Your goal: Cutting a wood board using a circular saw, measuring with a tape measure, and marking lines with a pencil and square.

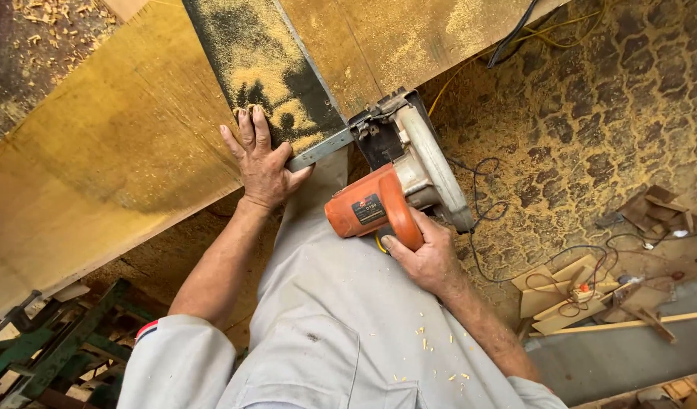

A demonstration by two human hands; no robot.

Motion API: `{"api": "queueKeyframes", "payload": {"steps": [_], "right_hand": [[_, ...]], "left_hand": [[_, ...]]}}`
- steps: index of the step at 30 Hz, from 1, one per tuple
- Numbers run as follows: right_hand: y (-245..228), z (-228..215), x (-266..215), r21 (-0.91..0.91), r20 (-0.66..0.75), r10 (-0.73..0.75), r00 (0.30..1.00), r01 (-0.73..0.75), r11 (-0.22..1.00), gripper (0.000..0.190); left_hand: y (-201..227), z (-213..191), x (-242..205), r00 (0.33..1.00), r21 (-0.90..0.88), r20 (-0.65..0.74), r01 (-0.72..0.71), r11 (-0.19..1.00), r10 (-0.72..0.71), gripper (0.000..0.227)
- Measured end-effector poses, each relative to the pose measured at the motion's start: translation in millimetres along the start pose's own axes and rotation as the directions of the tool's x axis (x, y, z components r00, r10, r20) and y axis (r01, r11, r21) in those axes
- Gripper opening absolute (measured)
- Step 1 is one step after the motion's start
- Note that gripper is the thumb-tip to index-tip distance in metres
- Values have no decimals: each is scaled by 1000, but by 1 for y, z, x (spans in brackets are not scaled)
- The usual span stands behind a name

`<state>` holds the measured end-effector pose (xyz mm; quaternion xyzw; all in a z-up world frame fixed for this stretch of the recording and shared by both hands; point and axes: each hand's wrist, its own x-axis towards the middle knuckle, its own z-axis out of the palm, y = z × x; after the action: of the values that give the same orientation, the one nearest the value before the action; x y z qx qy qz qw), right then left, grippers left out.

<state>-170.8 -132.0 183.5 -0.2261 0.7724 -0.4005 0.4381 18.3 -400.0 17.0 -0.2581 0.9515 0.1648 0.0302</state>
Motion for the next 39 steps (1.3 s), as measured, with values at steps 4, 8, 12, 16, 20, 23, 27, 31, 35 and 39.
{"api": "queueKeyframes", "payload": {"steps": [4, 8, 12, 16, 20, 23, 27, 31, 35, 39], "right_hand": [[-3, 1, 2, 71, -36, 26, 999, -24, 997, 50], [-1, 6, 5, -23, -43, 66, 997, -67, 998, 47], [-1, 6, 6, -37, 2, 91, 996, -91, 995, 47], [0, 7, 6, -40, -32, 20, 999, -21, 999, 48], [1, 8, 5, -21, 35, 60, 998, -59, 998, 47], [4, 11, 4, -18, 26, 7, 1000, -7, 1000, 47], [3, 12, 3, -36, 55, 26, 998, -24, 999, 45], [5, 11, 4, -13, 21, -35, 999, 35, 999, 50], [7, 14, 3, -5, 29, -4, 1000, 4, 1000, 50], [8, 14, 3, -30, 31, -14, 999, 15, 999, 49]], "left_hand": [[-5, 7, -10, 998, 35, -5, -69, 997, 69, 42], [-4, 4, -19, 982, 61, -30, -182, 981, 184, 40], [-5, 16, -36, 992, 31, -4, -126, 991, 126, 34], [0, 11, -37, 998, 10, 19, -62, 998, 62, 35], [-1, 6, -40, 999, 21, 32, -26, 999, 26, 36], [-8, 11, -49, 999, 40, 42, -20, 999, 18, 36], [-5, 12, -49, 997, 19, 74, 17, 1000, -18, 39], [-4, 16, -40, 999, 9, 52, 1, 1000, -1, 41], [-7, 18, -43, 1000, -4, 21, -14, 1000, 15, 44], [-7, 21, -43, 1000, -6, 10, -21, 1000, 21, 44]]}}
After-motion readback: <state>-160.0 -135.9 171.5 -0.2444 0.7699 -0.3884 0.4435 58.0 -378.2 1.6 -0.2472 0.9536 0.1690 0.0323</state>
